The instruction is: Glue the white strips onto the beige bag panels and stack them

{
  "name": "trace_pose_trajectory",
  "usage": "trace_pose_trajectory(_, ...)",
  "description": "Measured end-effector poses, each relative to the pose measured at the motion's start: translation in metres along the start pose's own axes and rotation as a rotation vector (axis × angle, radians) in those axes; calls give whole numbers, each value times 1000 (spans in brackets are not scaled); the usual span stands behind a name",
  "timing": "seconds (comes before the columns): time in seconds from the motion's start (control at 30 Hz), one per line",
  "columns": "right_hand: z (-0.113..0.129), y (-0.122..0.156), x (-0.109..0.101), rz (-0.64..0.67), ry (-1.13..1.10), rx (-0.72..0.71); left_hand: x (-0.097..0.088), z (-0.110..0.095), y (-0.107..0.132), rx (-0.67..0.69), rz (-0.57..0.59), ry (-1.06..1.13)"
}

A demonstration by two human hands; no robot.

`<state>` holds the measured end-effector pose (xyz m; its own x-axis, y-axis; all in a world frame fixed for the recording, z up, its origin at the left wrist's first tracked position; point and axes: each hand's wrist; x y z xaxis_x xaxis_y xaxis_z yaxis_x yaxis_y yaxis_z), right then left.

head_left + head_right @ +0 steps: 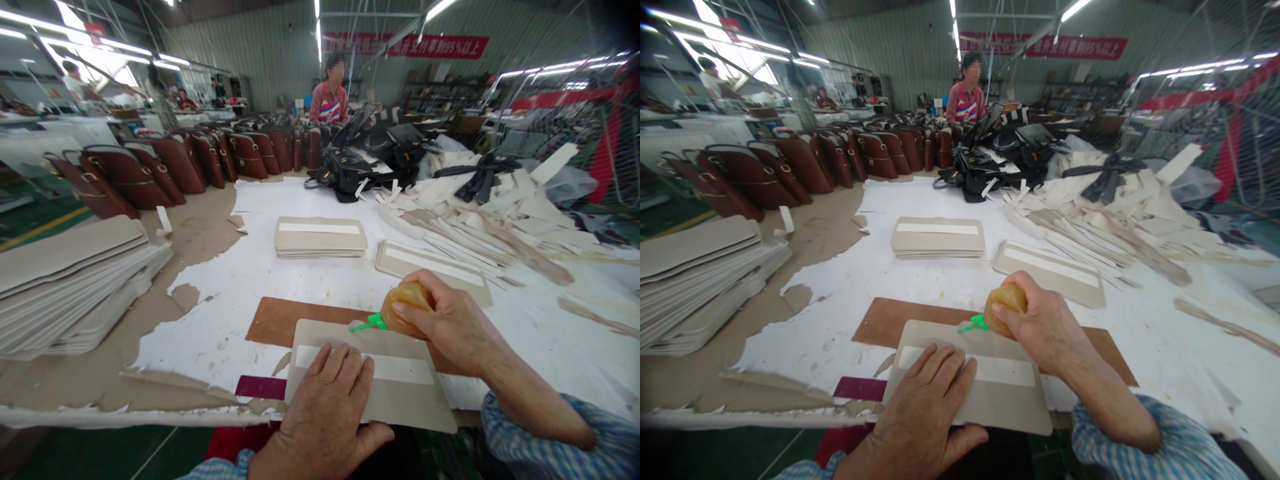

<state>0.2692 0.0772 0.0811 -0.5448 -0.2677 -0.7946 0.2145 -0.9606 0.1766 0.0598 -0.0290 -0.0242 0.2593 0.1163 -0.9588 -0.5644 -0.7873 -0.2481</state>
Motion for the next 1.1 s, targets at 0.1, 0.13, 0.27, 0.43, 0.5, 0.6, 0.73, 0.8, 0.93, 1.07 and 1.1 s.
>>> trace_pose_trajectory(0.1, 4, 0, 1, 11, 19, -10, -3, 0, -1, 5, -6, -9)
trace_pose_trajectory(0.13, 2, 0, 1, 13, 24, -7, -3, 0, -1, 8, -8, -10)
trace_pose_trajectory(0.27, -10, 3, -6, 8, 29, 41, -2, 0, -1, 9, -2, 6)
trace_pose_trajectory(0.43, -28, 8, -17, -40, 26, 98, -1, 1, -1, 10, -22, 15)
trace_pose_trajectory(0.5, -32, 9, -17, -50, 19, 102, 0, 1, -1, 11, -15, 20)
trace_pose_trajectory(0.6, -30, 9, -11, -49, 4, 76, 1, 0, 1, 4, 22, 38)
trace_pose_trajectory(0.73, -15, 5, 2, -45, -30, 1, 0, 0, 1, 0, 37, 33)
trace_pose_trajectory(0.8, -8, 4, 5, -51, -22, -30, -1, 1, 0, 1, 28, 23)
trace_pose_trajectory(0.93, -7, 5, 1, -44, -15, -21, -2, 1, -1, 8, 15, 12)
trace_pose_trajectory(1.07, -15, 5, -2, -41, -33, 26, -2, 0, -1, 3, 8, 24)
trace_pose_trajectory(1.1, -16, 4, -1, -38, -36, 24, -2, -1, -1, 1, 14, 26)
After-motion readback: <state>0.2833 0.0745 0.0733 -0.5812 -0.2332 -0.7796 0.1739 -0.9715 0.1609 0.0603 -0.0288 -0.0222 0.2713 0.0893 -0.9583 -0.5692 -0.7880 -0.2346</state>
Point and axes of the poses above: each hand's wrist, its own y-axis away from the middle knuckle, its own x-axis out of the palm, z = x × y, and after that the axes turned 13 degrees about z, right-handed
